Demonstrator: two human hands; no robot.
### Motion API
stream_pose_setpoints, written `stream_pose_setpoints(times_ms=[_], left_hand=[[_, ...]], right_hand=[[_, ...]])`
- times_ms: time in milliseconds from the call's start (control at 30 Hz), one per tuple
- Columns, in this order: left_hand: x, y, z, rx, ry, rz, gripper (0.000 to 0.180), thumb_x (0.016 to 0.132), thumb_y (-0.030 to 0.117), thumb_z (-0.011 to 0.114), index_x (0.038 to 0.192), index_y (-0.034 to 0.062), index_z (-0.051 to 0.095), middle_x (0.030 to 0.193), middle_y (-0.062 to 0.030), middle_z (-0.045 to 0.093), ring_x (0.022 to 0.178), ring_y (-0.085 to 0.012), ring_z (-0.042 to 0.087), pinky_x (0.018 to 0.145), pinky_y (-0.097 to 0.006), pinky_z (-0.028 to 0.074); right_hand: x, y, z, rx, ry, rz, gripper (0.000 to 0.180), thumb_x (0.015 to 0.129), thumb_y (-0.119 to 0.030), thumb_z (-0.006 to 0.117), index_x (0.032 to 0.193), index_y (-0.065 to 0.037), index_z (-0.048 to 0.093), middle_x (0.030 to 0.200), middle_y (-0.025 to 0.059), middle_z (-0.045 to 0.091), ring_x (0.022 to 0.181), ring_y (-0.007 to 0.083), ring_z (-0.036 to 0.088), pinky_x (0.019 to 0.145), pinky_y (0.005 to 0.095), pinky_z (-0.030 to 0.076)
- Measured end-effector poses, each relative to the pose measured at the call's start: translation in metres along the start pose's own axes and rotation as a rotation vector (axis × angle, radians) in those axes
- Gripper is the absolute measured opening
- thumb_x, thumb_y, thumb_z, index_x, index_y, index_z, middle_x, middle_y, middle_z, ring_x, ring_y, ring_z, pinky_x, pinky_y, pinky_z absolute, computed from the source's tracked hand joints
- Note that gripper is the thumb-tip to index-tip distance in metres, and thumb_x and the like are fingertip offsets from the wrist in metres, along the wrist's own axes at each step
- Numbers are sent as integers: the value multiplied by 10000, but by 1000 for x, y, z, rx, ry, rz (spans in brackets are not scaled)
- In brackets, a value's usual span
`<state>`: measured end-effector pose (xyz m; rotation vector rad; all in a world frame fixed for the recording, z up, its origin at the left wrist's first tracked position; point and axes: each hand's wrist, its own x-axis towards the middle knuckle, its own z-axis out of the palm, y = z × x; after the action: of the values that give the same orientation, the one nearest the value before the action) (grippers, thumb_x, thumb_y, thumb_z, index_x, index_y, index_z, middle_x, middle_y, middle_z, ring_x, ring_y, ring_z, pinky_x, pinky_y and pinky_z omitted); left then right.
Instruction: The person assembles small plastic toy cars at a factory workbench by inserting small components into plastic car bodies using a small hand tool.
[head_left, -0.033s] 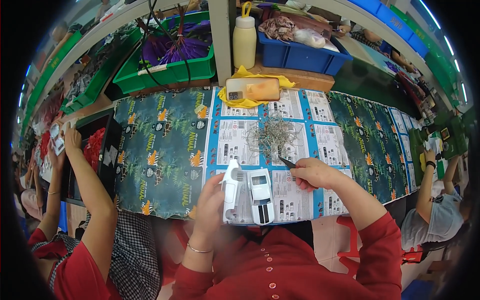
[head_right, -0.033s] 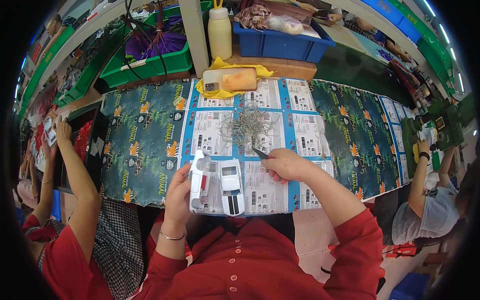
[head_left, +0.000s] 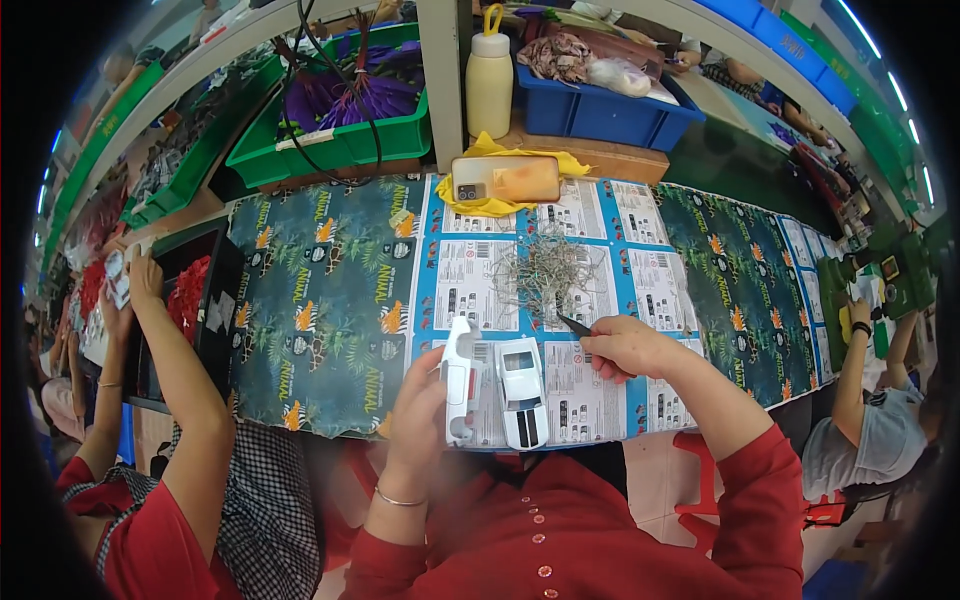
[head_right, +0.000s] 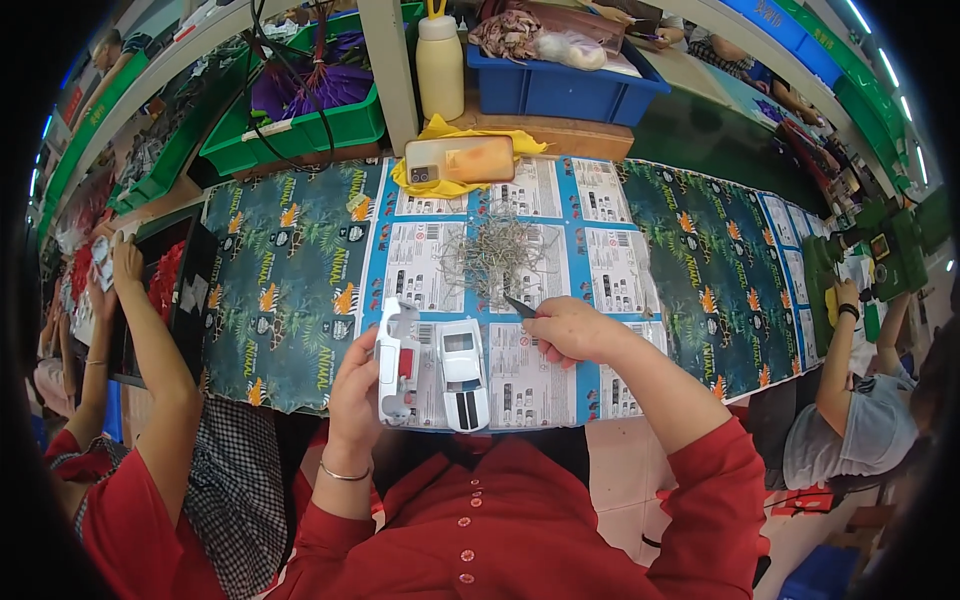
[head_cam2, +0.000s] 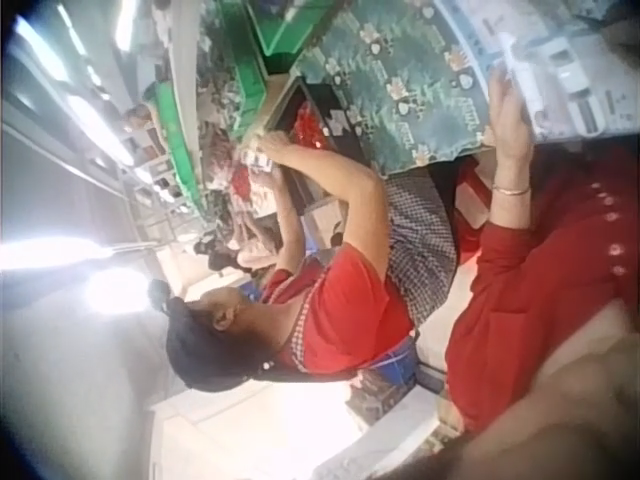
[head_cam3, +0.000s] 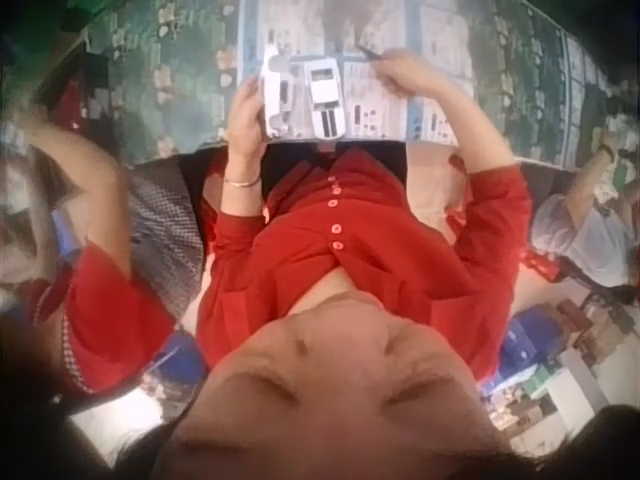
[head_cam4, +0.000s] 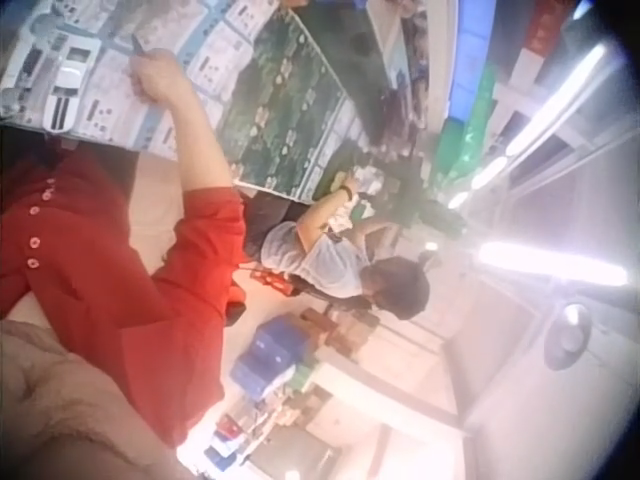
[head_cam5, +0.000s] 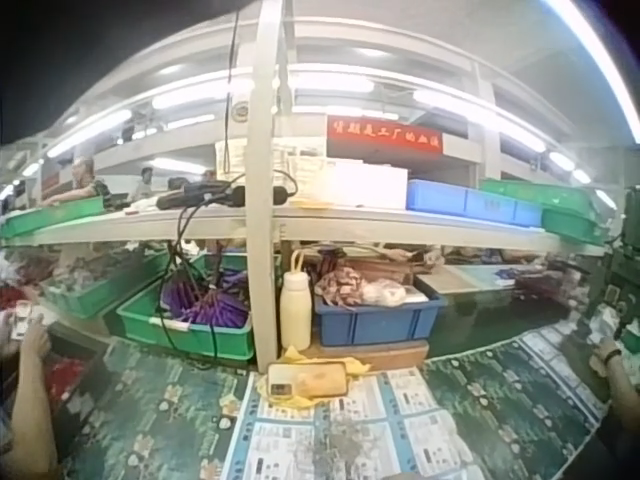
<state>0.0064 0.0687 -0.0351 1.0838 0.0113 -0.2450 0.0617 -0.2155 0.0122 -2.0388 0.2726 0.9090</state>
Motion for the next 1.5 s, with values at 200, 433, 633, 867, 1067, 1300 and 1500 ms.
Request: stream_pose_setpoints(times_ms=[200, 433, 633, 867, 1067, 1300, 1500], left_hand=[[-6, 9, 8, -329, -49, -5, 532, 907, 108, 438, 1405, 3, 282, 1262, -143, 518, 1077, -234, 577, 827, -359, 522], [-3, -3, 17, -346, -84, 80, 656, 851, 116, 621, 1421, 102, 296, 1276, -154, 514, 1090, -326, 576, 907, -487, 504], [-6, 3, 26, -385, -88, -7, 663, 855, 155, 620, 1425, 94, 286, 1278, -177, 508, 1088, -354, 573, 899, -500, 500], [-6, 0, 30, -394, -175, 7, 653, 873, 244, 607, 1411, 60, 287, 1243, -199, 518, 1038, -327, 586, 903, -486, 493], [-1, -5, 45, -460, -72, 138, 580, 948, 215, 523, 1437, 109, 232, 1323, -158, 451, 1174, -343, 510, 1013, -514, 403], [-6, -1, 52, -475, -86, 115, 624, 940, 341, 524, 1445, 142, 216, 1355, -221, 432, 1181, -440, 495, 997, -548, 399], [-12, -2, 57, -354, -72, 198, 611, 942, 337, 510, 1450, 162, 219, 1370, -212, 422, 1189, -446, 485, 976, -566, 413]], right_hand=[[-10, 4, 4, -89, 48, -99, 342, 890, -296, 539, 871, 43, 578, 739, 116, 592, 592, 194, 578, 535, 332, 497], [-35, 3, 18, -481, 415, -236, 332, 886, -319, 549, 912, 10, 577, 831, 226, 633, 832, 425, 599, 767, 473, 468], [-38, 15, 2, -544, 358, -252, 319, 887, -313, 543, 952, -3, 580, 874, 246, 636, 850, 417, 607, 756, 476, 470], [-58, 20, 12, -375, 372, -385, 270, 886, -260, 562, 913, 9, 553, 772, 237, 602, 762, 433, 579, 681, 468, 450], [-77, 24, 54, -129, 361, -582, 157, 867, -152, 594, 887, -10, 529, 710, 189, 559, 697, 406, 566, 595, 436, 434], [-77, 21, 89, -325, 478, -824, 175, 823, -131, 627, 931, -28, 534, 739, 137, 595, 670, 333, 601, 584, 422, 475], [-77, 21, 94, -408, 527, -829, 171, 828, -136, 619, 936, -38, 531, 730, 130, 593, 655, 316, 602, 573, 413, 480]])
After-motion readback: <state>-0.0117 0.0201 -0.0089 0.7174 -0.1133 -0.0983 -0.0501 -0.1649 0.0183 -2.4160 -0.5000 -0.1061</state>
